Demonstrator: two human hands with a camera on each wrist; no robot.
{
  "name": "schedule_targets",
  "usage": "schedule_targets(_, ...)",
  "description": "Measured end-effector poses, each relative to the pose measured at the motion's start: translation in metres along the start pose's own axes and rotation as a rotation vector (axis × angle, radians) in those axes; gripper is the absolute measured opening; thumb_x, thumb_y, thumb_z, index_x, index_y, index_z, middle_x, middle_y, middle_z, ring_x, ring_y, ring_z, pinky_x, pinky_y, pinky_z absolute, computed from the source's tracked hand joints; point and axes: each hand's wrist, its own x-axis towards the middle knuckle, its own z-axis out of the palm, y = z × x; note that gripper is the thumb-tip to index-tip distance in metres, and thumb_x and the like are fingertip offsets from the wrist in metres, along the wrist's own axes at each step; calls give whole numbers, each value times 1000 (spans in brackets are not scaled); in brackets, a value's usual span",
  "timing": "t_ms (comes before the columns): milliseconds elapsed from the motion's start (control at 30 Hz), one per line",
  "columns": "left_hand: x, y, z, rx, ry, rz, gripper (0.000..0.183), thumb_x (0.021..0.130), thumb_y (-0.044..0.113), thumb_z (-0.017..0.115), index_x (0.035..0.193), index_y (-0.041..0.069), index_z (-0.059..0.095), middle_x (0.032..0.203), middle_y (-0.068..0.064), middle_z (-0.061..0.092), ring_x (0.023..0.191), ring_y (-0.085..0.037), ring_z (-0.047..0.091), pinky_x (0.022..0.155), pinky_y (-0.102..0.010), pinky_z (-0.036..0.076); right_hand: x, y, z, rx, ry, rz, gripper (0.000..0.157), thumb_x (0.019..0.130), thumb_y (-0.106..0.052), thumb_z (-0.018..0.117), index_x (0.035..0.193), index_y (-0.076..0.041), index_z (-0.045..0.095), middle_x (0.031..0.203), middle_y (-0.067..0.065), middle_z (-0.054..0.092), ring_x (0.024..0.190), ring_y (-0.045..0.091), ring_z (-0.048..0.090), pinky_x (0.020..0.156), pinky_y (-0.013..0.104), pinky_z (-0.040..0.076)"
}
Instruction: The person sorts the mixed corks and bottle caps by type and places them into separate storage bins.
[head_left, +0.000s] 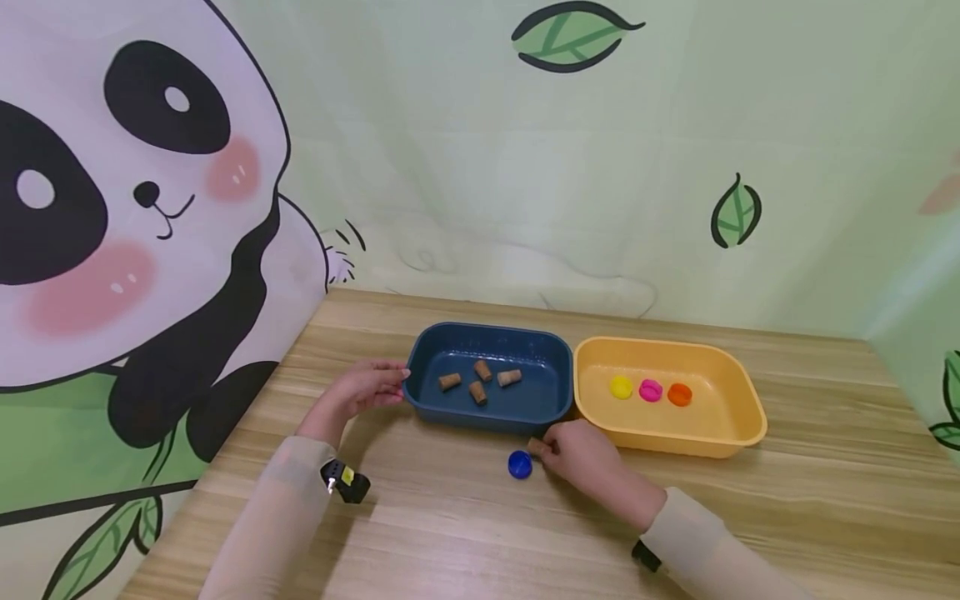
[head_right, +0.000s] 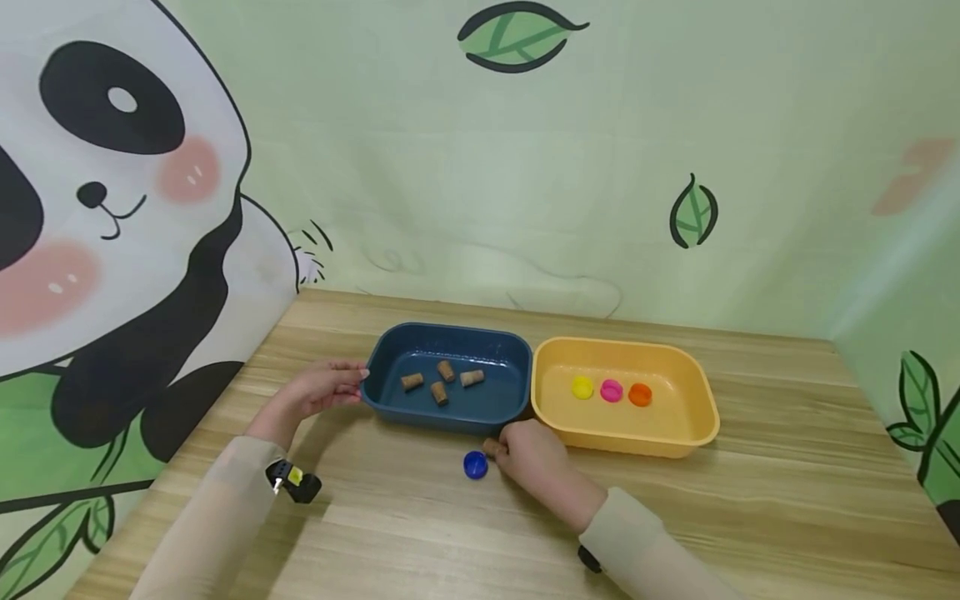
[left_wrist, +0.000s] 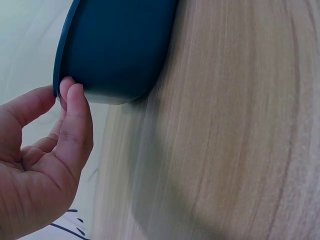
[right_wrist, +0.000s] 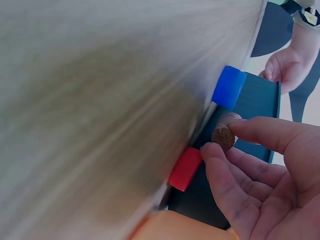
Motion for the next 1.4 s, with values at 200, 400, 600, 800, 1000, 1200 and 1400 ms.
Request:
schedule_targets(200,-1,-1,-1,16,3,-4,47,107,11,52,144,-15,42,78,6,66,72,-3,63,69,-14,59,-4,-3,-10,29,-20,-1,22,95,-24,74,79,-9,76,59,-4,55,58,12,48,55,20,37)
schedule_targets(400,-1,0,0,5,-6,6,47,106,9,52,144,-16,41,78,6,67,72,-3,63,69,-14,59,-8,-5,-21,38,-42,-7,14,94,-21,75,90,-8,79,66,-3,61,62,12,50,58,21,40)
schedule_targets(600,-1,2,0,11,1,-3,47,106,9,52,144,-15,42,78,7,67,71,-3,63,68,-14,59,-8,-3,-40,27,-104,-85,11,91,-14,77,97,-5,79,80,1,72,67,10,53,60,18,46)
schedule_targets(800,0,3,0,21,14,-20,46,107,10,52,144,-14,43,77,7,67,72,-3,64,68,-14,59,-4,-1,-60,63,-149,-169,12,92,-16,76,98,-6,80,85,1,76,72,8,59,65,17,51)
schedule_targets(1000,0,3,0,17,6,-8,46,106,9,52,144,-15,42,77,7,67,71,-2,64,68,-14,59,2,-3,-80,87,-201,-164,13,94,-18,75,97,-6,79,82,1,76,74,9,60,66,19,53)
schedule_targets(1200,-1,3,0,22,4,-6,47,106,9,52,145,-16,41,79,6,67,72,-2,64,69,-15,59,13,-4,-96,69,-231,-169,13,94,-17,74,99,-6,79,84,2,75,78,12,60,68,20,52)
schedule_targets(1400,-2,4,1,27,4,-6,48,106,10,52,146,-15,41,79,6,67,72,-2,64,70,-15,60,30,-1,-112,45,-302,-246,13,94,-13,72,100,-2,75,90,6,74,76,11,58,66,19,51)
